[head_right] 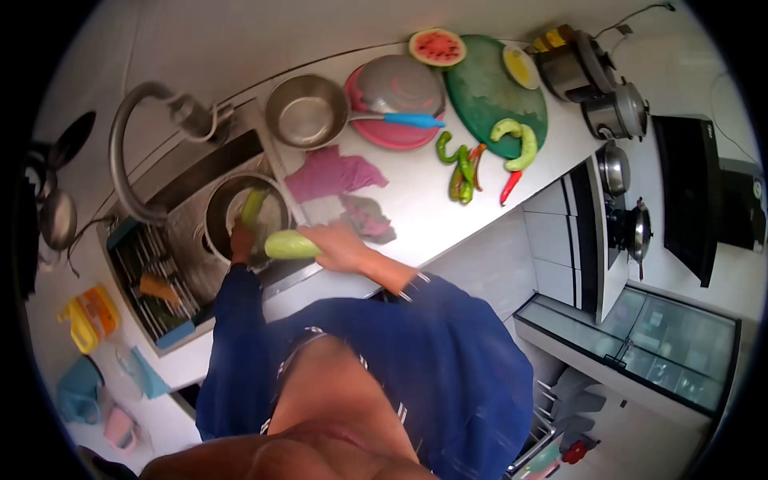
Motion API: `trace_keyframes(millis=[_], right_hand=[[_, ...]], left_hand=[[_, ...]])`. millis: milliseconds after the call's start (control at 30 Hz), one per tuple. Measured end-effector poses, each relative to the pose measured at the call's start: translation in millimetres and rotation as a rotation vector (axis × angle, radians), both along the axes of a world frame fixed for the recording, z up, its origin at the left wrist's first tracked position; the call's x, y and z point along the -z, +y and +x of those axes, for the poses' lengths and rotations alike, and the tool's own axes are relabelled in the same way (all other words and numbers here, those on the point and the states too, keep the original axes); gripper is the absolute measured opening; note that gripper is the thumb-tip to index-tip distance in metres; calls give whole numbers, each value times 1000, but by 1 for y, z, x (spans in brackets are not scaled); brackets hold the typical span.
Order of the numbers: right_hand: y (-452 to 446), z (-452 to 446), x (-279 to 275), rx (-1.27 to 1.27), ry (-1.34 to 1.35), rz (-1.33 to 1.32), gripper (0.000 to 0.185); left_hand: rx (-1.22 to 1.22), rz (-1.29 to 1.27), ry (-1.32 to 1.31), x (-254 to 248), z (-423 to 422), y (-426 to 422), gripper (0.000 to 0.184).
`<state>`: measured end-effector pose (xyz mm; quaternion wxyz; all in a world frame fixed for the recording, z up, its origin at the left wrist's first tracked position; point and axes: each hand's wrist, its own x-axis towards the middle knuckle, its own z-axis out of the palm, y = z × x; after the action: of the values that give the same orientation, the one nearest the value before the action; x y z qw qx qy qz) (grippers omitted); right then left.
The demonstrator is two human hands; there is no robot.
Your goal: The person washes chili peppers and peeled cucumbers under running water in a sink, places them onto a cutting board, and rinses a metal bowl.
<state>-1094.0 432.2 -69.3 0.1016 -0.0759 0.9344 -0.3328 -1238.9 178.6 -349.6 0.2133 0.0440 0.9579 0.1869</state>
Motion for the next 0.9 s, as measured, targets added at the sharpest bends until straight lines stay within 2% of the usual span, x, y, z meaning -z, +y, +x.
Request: trace_keyframes(millis=[33, 100, 133, 167, 233, 267, 333, 400, 433, 467, 500, 533, 567, 600, 633, 667, 700, 733, 800, 867, 900], right_hand=[[16, 12, -12, 78, -109, -95, 62], [57, 48, -16, 321, -12, -101, 63], [84, 66, -8, 464, 40, -196, 63], [108, 72, -20, 588, 57, -201, 63], [177, 91, 2, 825, 187, -122, 58], [200, 82, -16, 902, 249, -117, 54], [250, 60, -27, 1111, 291, -39, 51], [315, 37, -9, 1182, 390, 24, 51], [347, 25, 5, 1184, 434, 184, 54], [380, 14, 26, 1182, 470, 358, 59], [406, 4, 37, 1158, 412, 360, 70], [416, -5, 40, 1167, 371, 330, 72], [445, -5, 71, 1102, 384, 477, 68], [468, -5, 97, 1042, 367, 501, 64], [483, -8, 111, 994, 395, 550, 60], [458, -17, 77, 1119, 197, 369, 55], [448, -13, 73, 1123, 303, 470, 46], [430, -9, 68, 1036, 694, 553, 33], [357, -5, 23, 983, 732, 88, 20], [286, 12, 2, 860, 402, -292, 16], [233, 16, -7, 734, 376, -491, 15]], left_hand=[[-50, 67, -123, 7, 1, -1, 61], [-226, 491, -524, 26, -7, -2, 65], [-338, 692, -747, 33, -6, -7, 67], [-538, 772, -796, 13, -1, -2, 65], [-867, 764, -680, -33, 9, 17, 62], [-961, 731, -620, -45, 13, 25, 60], [-983, 620, -564, -20, 21, 29, 62], [-944, 509, -516, -7, 27, 30, 64], [-879, 538, -515, 1, 31, 24, 65], [-829, 699, -483, 29, 32, 19, 64], [-791, 856, -433, 51, 31, 13, 63], [-787, 905, -478, 14, 34, 22, 59], [-841, 968, -449, 3, 37, 27, 57], [-893, 1031, -419, -7, 40, 32, 55], [-986, 909, -470, -74, 38, 50, 58], [-1035, 827, -504, -81, 38, 49, 62], [-1092, 805, -488, -58, 35, 43, 64], [-1109, 661, -381, -68, 32, 49, 65], [-574, 150, 133, 47, 38, 24, 68], [-618, 105, 36, 15, 45, 30, 67], [-626, 90, -10, -8, 44, 39, 67]])
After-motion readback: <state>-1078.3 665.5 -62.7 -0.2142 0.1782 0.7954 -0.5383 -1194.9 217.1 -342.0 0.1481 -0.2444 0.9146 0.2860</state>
